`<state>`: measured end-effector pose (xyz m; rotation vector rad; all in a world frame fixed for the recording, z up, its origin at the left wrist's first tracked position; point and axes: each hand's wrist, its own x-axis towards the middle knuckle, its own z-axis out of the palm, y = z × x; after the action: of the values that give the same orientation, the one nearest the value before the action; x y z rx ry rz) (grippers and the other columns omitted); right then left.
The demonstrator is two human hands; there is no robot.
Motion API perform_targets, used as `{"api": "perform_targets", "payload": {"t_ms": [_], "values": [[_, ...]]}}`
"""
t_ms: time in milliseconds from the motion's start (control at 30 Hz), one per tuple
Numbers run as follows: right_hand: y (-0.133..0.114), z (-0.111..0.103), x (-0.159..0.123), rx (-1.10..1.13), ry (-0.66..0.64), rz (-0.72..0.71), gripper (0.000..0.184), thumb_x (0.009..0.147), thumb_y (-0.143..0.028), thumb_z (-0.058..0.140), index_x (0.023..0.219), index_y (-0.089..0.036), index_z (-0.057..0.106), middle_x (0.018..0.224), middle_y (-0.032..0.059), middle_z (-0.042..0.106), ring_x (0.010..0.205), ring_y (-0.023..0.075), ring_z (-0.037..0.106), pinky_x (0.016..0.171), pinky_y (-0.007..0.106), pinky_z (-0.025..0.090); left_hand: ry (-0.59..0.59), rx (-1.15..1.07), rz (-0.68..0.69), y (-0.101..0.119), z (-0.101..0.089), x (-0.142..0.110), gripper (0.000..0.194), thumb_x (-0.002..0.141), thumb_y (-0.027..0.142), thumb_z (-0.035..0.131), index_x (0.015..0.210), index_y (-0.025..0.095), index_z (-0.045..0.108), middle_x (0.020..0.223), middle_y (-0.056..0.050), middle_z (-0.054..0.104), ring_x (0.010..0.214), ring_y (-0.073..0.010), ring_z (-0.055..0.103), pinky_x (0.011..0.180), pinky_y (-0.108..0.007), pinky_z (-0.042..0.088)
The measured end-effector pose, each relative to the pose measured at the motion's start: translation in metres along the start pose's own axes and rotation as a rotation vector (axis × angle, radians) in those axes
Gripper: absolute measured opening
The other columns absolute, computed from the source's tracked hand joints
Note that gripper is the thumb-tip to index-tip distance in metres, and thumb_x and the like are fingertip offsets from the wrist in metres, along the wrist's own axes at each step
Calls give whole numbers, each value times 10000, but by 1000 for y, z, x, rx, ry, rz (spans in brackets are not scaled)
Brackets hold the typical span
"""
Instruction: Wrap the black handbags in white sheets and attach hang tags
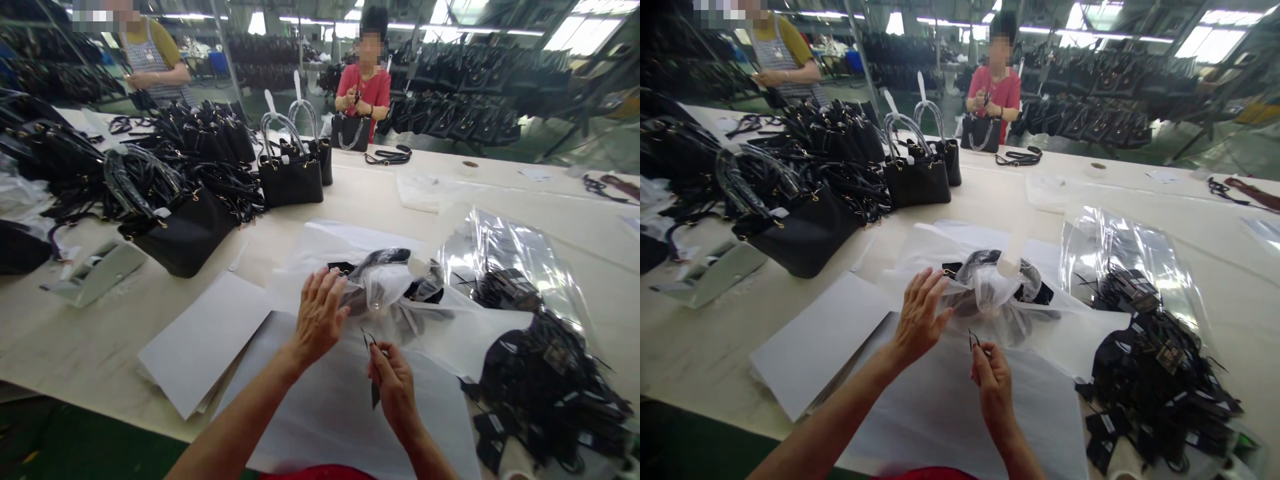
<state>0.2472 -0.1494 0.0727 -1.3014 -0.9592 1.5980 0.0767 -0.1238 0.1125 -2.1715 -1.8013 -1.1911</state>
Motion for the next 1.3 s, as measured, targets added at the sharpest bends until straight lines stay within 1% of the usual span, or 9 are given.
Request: {"api": "perform_targets", "payload": {"t_ms": [133,233,367,467,533,667,733,933,1300], "values": [[-16,0,14,33,65,-93,381,706,-529,684,778,-197,511,449,-86,391,422,77,350,435,214,321,-175,198,101,-10,26,2,304,898,126,411,1196,98,462,944,-118,620,973,-251,556,878,-422,434],[-25,5,27,27,87,-176,337,740,-492,671,812,-200,519,460,-92,392,423,76,350,448,219,337,-384,219,142,-3,50,-18,248,889,97,385,1059,115,563,803,-91,613,759,-231,576,682,-350,464],[-35,20,51,-23,88,-253,335,735,-495,665,805,-197,529,473,-89,388,433,86,367,454,233,360,-435,200,84,6,67,-32,203,832,68,433,909,128,611,760,-88,607,691,-218,578,626,-325,473],[-41,31,68,-117,97,-284,353,733,-522,641,806,-188,553,501,-73,411,458,94,382,451,234,364,-432,148,48,5,59,-27,126,837,199,508,884,153,615,784,-80,608,721,-208,588,649,-308,496],[-43,36,78,-164,126,-289,360,736,-536,620,816,-188,570,530,-58,445,478,102,394,449,234,362,-340,47,-35,1,48,-17,182,881,242,455,876,156,616,821,-86,608,783,-201,592,707,-300,508],[-44,38,91,-223,111,-282,346,732,-524,608,822,-189,603,599,-27,527,500,114,415,458,242,354,-204,-205,-263,-8,34,12,308,905,158,361,1126,124,573,986,-111,614,891,-190,595,816,-305,502],[-45,39,94,-274,95,-298,324,730,-503,605,816,-190,620,633,-13,562,533,125,448,480,247,357,-253,-269,-333,-11,32,27,317,892,148,384,1139,151,583,982,-89,614,857,-175,597,804,-290,499],[-52,39,100,-320,17,-250,318,700,-482,596,830,-199,661,573,-25,531,532,133,446,480,248,353,-369,-293,-439,-13,31,60,268,842,99,424,852,180,679,810,-31,579,750,-139,556,746,-243,466],[-64,35,104,-195,-145,-86,339,639,-499,643,800,-201,654,477,-80,371,440,84,323,404,212,280,-571,-245,-426,-22,35,77,231,774,86,481,710,158,691,694,-21,534,598,-124,504,517,-201,372]]}}
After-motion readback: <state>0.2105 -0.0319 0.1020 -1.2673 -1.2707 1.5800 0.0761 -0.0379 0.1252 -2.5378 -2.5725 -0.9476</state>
